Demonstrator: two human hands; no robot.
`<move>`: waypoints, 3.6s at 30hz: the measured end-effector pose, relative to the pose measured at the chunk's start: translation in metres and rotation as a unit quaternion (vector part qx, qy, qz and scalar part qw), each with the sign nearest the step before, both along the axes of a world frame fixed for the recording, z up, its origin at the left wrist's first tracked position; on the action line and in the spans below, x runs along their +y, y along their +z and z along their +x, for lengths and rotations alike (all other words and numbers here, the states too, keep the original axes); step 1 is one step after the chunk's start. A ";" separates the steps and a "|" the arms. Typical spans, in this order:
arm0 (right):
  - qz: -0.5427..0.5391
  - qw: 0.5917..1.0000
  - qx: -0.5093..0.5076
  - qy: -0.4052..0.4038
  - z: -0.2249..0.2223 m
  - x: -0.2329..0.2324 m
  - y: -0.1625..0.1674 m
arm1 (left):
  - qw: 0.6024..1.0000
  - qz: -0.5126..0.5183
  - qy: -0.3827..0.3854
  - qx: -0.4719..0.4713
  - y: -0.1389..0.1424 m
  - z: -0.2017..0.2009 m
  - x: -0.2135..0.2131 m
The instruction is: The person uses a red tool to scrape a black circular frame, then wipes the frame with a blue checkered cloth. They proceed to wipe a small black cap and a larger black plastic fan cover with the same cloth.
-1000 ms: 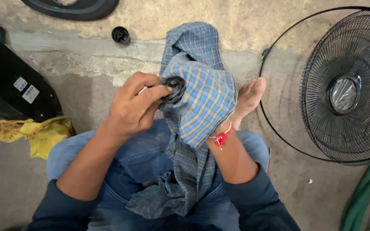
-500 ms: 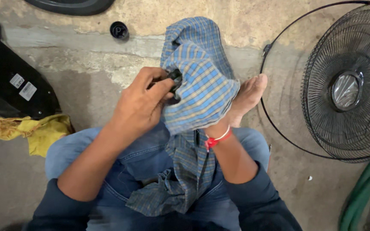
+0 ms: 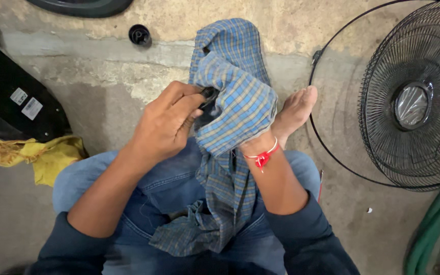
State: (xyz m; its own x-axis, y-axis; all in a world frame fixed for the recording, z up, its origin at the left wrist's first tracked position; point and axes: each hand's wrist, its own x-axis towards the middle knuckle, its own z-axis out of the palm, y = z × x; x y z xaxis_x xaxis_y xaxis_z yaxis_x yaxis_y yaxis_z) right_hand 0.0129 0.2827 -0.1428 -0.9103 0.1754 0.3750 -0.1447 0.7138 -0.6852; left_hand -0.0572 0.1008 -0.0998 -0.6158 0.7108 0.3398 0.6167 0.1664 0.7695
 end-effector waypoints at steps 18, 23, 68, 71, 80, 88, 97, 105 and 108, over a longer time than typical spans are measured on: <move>-0.222 0.962 -0.143 0.076 0.024 0.032 -0.065 | 0.981 0.076 -0.075 -0.163 -0.018 -0.024 -0.018; -0.785 0.608 0.038 0.117 0.038 0.058 -0.074 | 0.895 0.185 -0.087 -0.397 -0.031 -0.023 -0.024; -0.246 0.953 -0.130 0.117 0.026 0.023 -0.055 | 0.805 0.207 -0.037 -0.554 -0.044 -0.016 -0.015; -0.442 0.894 0.026 -0.070 0.043 0.032 -0.074 | 0.848 0.160 -0.040 -0.503 -0.042 -0.017 -0.018; -0.657 0.654 0.040 -0.373 0.042 0.056 -0.092 | 0.819 0.216 -0.012 -0.531 -0.049 -0.016 -0.012; -0.574 0.718 0.069 -0.388 0.037 0.053 -0.091 | 0.834 0.198 -0.041 -0.513 -0.047 -0.015 -0.014; -0.647 0.677 0.033 -0.349 0.039 0.056 -0.094 | 0.889 0.091 -0.090 -0.440 -0.040 -0.024 -0.020; -0.693 0.683 0.059 -0.223 0.048 0.081 -0.116 | 0.889 0.082 -0.104 -0.439 -0.041 -0.024 -0.022; -0.662 0.718 0.087 -0.194 0.043 0.068 -0.112 | 0.905 0.040 -0.107 -0.409 -0.040 -0.024 -0.024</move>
